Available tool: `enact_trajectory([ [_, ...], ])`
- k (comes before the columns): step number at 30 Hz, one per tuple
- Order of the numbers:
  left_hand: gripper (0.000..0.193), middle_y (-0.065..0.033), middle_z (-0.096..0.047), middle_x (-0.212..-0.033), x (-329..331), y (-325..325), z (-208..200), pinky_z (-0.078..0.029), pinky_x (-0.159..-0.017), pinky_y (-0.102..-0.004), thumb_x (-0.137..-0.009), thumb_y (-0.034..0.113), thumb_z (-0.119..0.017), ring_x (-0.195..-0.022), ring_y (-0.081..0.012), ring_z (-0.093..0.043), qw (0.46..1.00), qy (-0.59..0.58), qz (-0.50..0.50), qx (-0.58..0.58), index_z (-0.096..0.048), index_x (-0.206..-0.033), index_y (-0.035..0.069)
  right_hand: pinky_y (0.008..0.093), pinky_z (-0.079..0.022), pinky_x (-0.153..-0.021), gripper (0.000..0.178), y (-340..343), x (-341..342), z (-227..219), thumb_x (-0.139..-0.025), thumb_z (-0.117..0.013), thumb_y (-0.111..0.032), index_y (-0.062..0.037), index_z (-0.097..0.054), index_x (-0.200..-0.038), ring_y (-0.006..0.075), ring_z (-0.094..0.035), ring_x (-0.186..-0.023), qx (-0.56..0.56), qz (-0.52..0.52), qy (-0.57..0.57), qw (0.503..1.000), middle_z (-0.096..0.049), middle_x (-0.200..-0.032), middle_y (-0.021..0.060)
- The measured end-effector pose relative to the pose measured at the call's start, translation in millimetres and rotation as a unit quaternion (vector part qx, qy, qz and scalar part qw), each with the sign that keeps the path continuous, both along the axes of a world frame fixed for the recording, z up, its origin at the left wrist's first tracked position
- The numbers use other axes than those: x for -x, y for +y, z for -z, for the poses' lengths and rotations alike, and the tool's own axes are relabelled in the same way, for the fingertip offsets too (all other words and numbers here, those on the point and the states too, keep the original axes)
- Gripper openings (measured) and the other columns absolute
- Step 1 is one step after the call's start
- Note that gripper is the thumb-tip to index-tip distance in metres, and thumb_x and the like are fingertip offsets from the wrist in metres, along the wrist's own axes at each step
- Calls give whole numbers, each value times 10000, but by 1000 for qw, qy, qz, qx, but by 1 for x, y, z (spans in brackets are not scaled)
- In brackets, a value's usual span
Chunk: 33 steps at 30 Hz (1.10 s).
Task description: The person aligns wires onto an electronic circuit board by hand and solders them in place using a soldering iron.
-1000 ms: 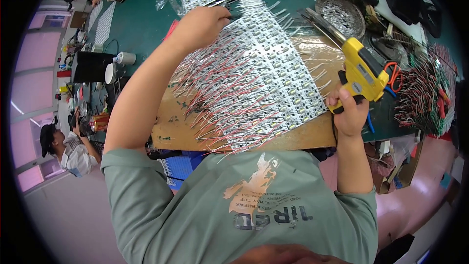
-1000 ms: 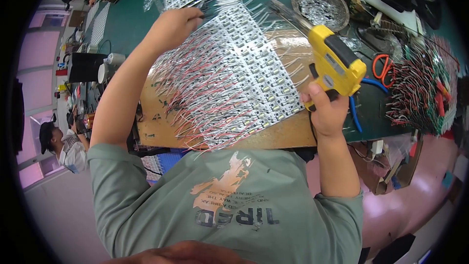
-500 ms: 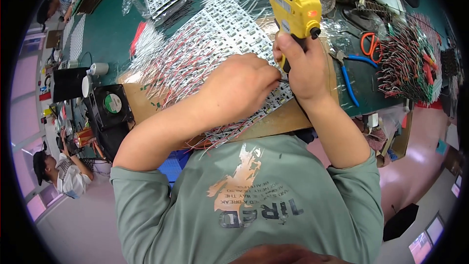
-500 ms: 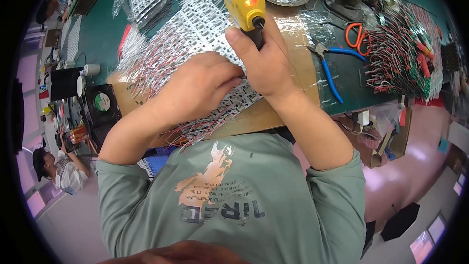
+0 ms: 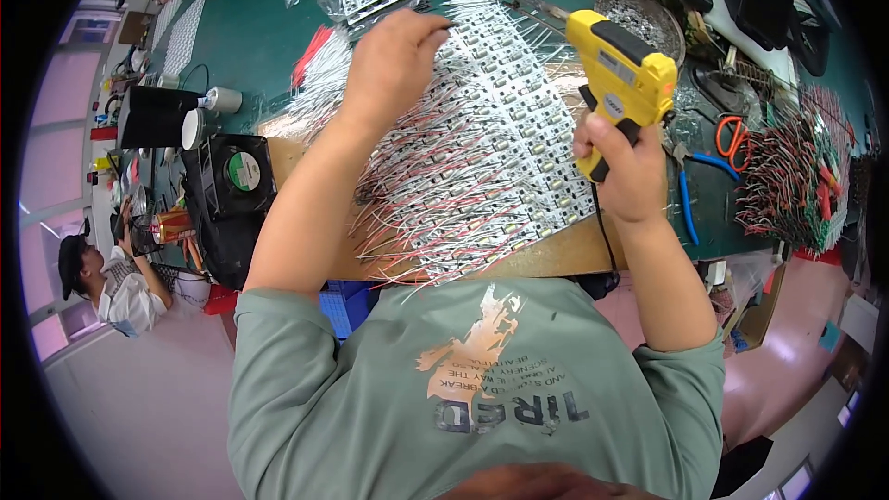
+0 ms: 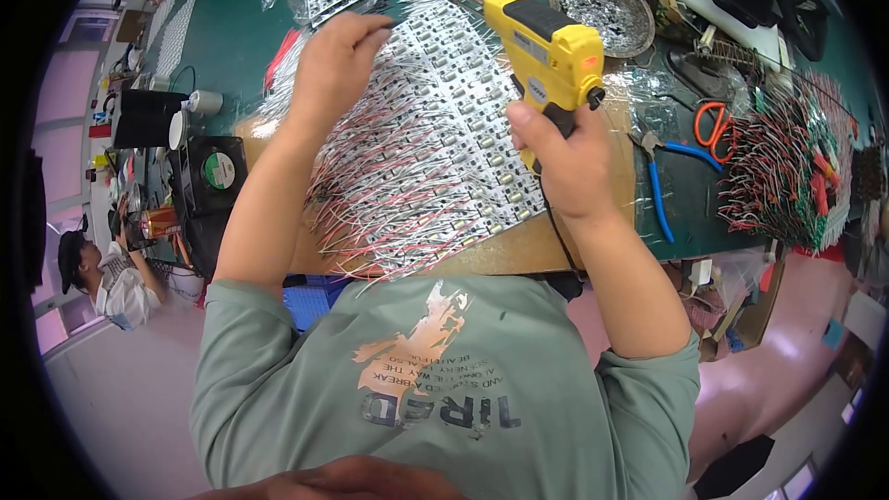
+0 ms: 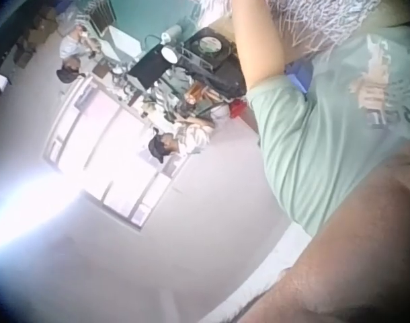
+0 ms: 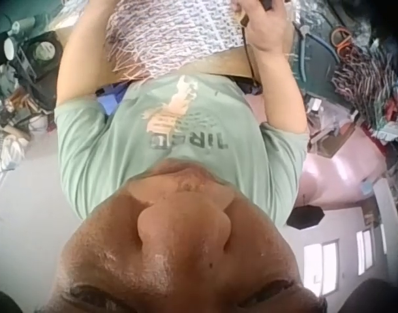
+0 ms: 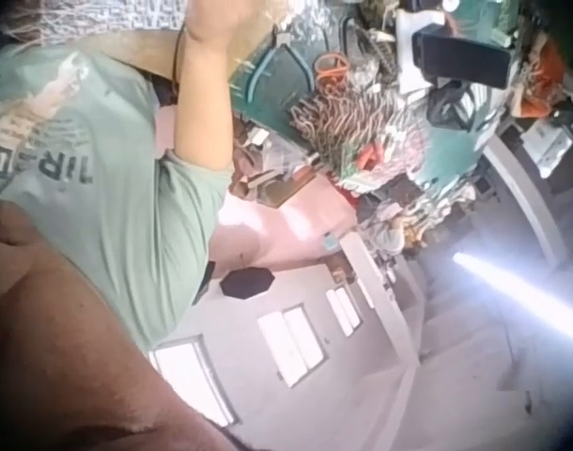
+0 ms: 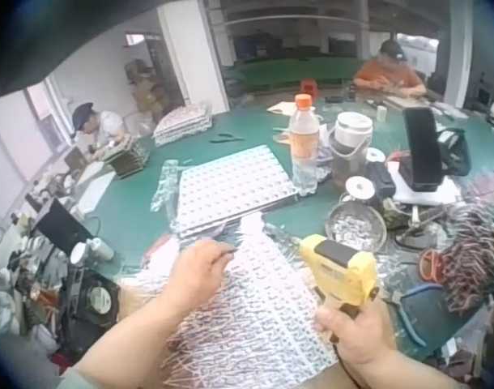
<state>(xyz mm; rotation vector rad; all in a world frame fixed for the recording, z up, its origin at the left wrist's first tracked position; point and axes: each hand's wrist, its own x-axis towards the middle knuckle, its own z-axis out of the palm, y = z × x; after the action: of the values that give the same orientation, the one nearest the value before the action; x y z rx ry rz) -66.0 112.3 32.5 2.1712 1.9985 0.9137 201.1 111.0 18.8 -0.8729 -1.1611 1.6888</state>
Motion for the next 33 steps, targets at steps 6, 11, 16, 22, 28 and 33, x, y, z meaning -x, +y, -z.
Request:
enact_trajectory([
  [6, 148, -110, -656, -890, 20, 23, 18, -499, -744, -377, -867, 150, -639, -841, -309, -632, 998, 49, -34, -36, -708, -973, 73, 279, -469, -708, 387, 19, 0, -20, -868, -694, -239, 5, -546, -1130, 121, -581, -769, -39, -83, 2, 996, -612, -851, 45],
  [11, 152, -106, -653, -887, 20, 22, 31, -497, -760, -386, -851, 146, -645, -851, -315, -628, 999, 40, -22, 12, -712, -972, 82, 253, -440, -579, 304, 23, 9, -20, -852, -679, -204, 8, -567, -1038, 97, -546, -605, 34, -94, -25, 995, -584, -712, 23],
  [16, 145, -105, -658, -902, 24, 23, 40, -497, -772, -391, -834, 125, -651, -860, -318, -626, 1000, -2, -18, 18, -717, -954, 76, 237, -415, -535, 309, 15, 21, -7, -846, -691, -221, -1, -581, -1034, 74, -516, -580, 41, -87, -66, 993, -558, -684, 1],
  [22, 138, -100, -658, -904, 23, 21, 42, -502, -769, -388, -826, 108, -656, -862, -313, -628, 1000, 10, -15, 20, -718, -946, 78, 227, -395, -517, 311, 12, 30, 9, -849, -714, -237, -5, -596, -1020, 53, -491, -583, 47, -70, -130, 988, -549, -684, -25],
  [28, 132, -96, -657, -901, 27, 21, 43, -504, -760, -388, -822, 101, -664, -859, -307, -627, 1000, 1, -7, 20, -717, -940, 83, 224, -391, -515, 307, 13, 34, 11, -855, -707, -223, -6, -592, -1039, 46, -484, -580, 73, -71, -139, 985, -544, -689, -29],
  [33, 134, -96, -656, -897, 28, 22, 44, -505, -751, -386, -816, 96, -668, -851, -310, -627, 1000, -6, 0, 14, -715, -940, 81, 216, -388, -518, 309, 14, 37, 10, -868, -689, -201, -6, -577, -1079, 39, -475, -586, 88, -80, -124, 985, -536, -701, -36],
])
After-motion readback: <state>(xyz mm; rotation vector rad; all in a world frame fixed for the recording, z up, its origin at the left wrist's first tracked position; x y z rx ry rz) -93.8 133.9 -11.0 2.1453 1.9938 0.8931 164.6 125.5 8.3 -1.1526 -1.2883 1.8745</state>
